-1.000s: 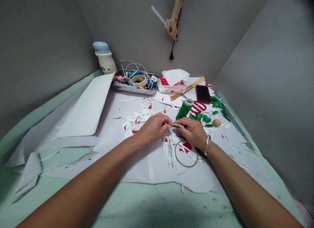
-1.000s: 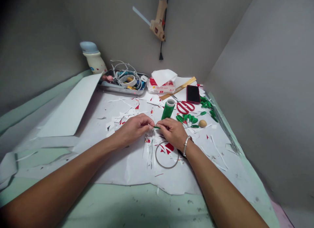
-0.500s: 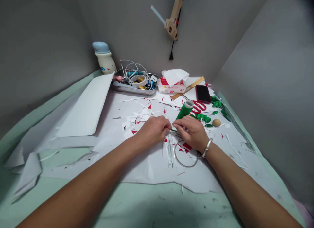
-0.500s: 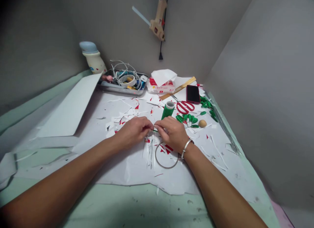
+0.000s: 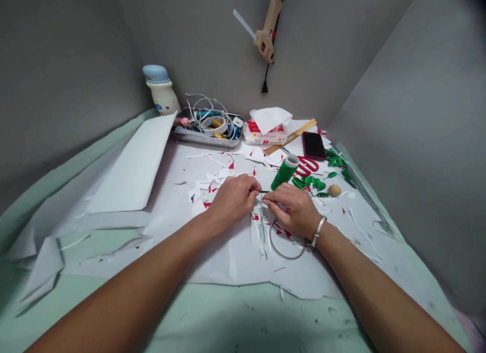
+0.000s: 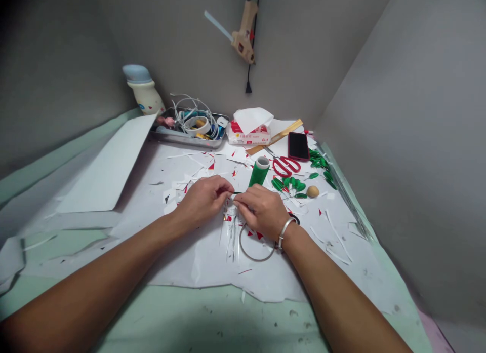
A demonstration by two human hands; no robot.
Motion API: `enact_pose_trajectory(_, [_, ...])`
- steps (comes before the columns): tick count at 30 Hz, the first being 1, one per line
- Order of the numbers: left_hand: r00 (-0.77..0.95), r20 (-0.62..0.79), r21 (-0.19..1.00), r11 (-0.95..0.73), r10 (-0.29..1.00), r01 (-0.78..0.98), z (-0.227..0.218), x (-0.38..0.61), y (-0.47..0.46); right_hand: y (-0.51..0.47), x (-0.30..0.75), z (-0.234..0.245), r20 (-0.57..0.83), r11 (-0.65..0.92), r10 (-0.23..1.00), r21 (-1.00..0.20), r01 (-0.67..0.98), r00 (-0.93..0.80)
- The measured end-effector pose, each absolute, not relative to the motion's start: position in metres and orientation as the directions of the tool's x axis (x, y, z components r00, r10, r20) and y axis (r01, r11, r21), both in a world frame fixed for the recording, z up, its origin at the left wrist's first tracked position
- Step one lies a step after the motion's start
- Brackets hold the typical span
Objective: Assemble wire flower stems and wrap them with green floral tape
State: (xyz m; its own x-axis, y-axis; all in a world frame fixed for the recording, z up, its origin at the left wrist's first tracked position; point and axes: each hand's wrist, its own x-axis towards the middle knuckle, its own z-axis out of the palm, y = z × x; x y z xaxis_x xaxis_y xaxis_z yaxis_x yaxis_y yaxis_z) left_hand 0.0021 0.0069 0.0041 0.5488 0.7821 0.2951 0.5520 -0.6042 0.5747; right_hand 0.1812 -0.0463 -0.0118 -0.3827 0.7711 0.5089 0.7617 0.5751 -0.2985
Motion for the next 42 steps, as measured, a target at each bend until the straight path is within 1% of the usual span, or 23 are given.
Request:
enact_pose_trajectory(2, [0.601,0.316,0.502,-0.667,0.734,0.55,0.002,0.002,0.007,-0.046,0.182,-0.01,0.541,0.567,0.764,-0.301,0.767,-0.353])
enact_pose_trajectory(3, [0.63,0.318,0.485,-0.692,0.709,0.534,0.001,0.002,0.006,-0.046,0.183,-0.009,0.55,0.558,0.767,-0.317,0.767,-0.331])
enact_pose_trajectory(5, [0.681,0.293,0.502,-0.714,0.671,0.487,0.001,0.002,0.006,-0.044,0.185,-0.009,0.553,0.532,0.785,-0.373,0.76,-0.279])
enact_pose_trajectory(7, [0.703,0.246,0.586,-0.68,0.668,0.441,0.003,0.003,0.005,-0.041,0.188,-0.011,0.549,0.496,0.81,-0.454,0.74,-0.206])
enact_pose_trajectory(9, [0.682,0.205,0.701,-0.592,0.702,0.398,0.006,0.003,0.005,-0.037,0.191,-0.015,0.531,0.458,0.836,-0.536,0.709,-0.138])
enact_pose_trajectory(11, [0.642,0.185,0.792,-0.5,0.744,0.351,0.009,0.002,0.005,-0.035,0.192,-0.019,0.499,0.437,0.858,-0.582,0.685,-0.123])
enact_pose_trajectory(12, [0.616,0.184,0.819,-0.466,0.766,0.335,0.01,0.002,0.005,-0.034,0.192,-0.02,0.483,0.439,0.864,-0.583,0.683,-0.143])
enact_pose_trajectory(13, [0.585,0.188,0.833,-0.444,0.789,0.331,0.01,0.002,0.006,-0.035,0.191,-0.021,0.469,0.452,0.865,-0.569,0.687,-0.18])
enact_pose_trajectory(15, [0.51,0.213,0.822,-0.435,0.833,0.368,0.01,0.002,0.007,-0.037,0.188,-0.021,0.454,0.498,0.847,-0.5,0.709,-0.275])
enact_pose_trajectory(18, [0.448,0.273,0.717,-0.49,0.852,0.495,0.006,0.002,0.007,-0.043,0.183,-0.017,0.457,0.567,0.8,-0.364,0.739,-0.388])
enact_pose_trajectory(20, [0.496,0.287,0.629,-0.552,0.82,0.547,0.004,0.002,0.007,-0.046,0.181,-0.013,0.489,0.583,0.776,-0.314,0.749,-0.399])
enact_pose_trajectory(22, [0.593,0.275,0.579,-0.623,0.757,0.526,0.002,0.002,0.005,-0.046,0.182,-0.011,0.532,0.571,0.769,-0.321,0.755,-0.355])
enact_pose_trajectory(24, [0.671,0.253,0.582,-0.664,0.697,0.47,0.002,0.002,0.004,-0.044,0.185,-0.01,0.558,0.533,0.784,-0.384,0.754,-0.27])
enact_pose_trajectory(25, [0.69,0.24,0.604,-0.661,0.683,0.444,0.003,0.002,0.004,-0.042,0.187,-0.011,0.56,0.508,0.798,-0.43,0.746,-0.221])
enact_pose_trajectory(27, [0.686,0.213,0.684,-0.608,0.696,0.404,0.005,0.002,0.004,-0.038,0.19,-0.014,0.541,0.457,0.83,-0.523,0.719,-0.134])
enact_pose_trajectory(29, [0.652,0.192,0.776,-0.521,0.733,0.357,0.007,0.002,0.005,-0.035,0.192,-0.017,0.503,0.429,0.857,-0.574,0.697,-0.114])
enact_pose_trajectory(31, [0.599,0.195,0.832,-0.454,0.777,0.319,0.008,0.001,0.007,-0.035,0.191,-0.019,0.47,0.447,0.865,-0.558,0.7,-0.178])
enact_pose_trajectory(33, [0.531,0.22,0.836,-0.438,0.818,0.329,0.009,0.001,0.008,-0.038,0.187,-0.019,0.453,0.504,0.844,-0.488,0.713,-0.287])
enact_pose_trajectory(35, [0.478,0.266,0.788,-0.474,0.837,0.392,0.008,0.001,0.009,-0.042,0.183,-0.017,0.448,0.561,0.809,-0.395,0.728,-0.38])
enact_pose_trajectory(37, [0.469,0.303,0.709,-0.525,0.83,0.471,0.006,0.001,0.009,-0.046,0.18,-0.014,0.471,0.596,0.773,-0.312,0.74,-0.425])
enact_pose_trajectory(39, [0.513,0.31,0.633,-0.576,0.801,0.517,0.004,0.001,0.008,-0.047,0.179,-0.011,0.52,0.599,0.751,-0.276,0.752,-0.408])
enact_pose_trajectory(40, [0.55,0.304,0.607,-0.603,0.778,0.518,0.003,0.001,0.007,-0.047,0.18,-0.011,0.544,0.593,0.746,-0.281,0.754,-0.384])
enact_pose_trajectory(42, [0.63,0.281,0.589,-0.649,0.724,0.482,0.002,0.002,0.006,-0.045,0.182,-0.01,0.575,0.565,0.757,-0.34,0.752,-0.309])
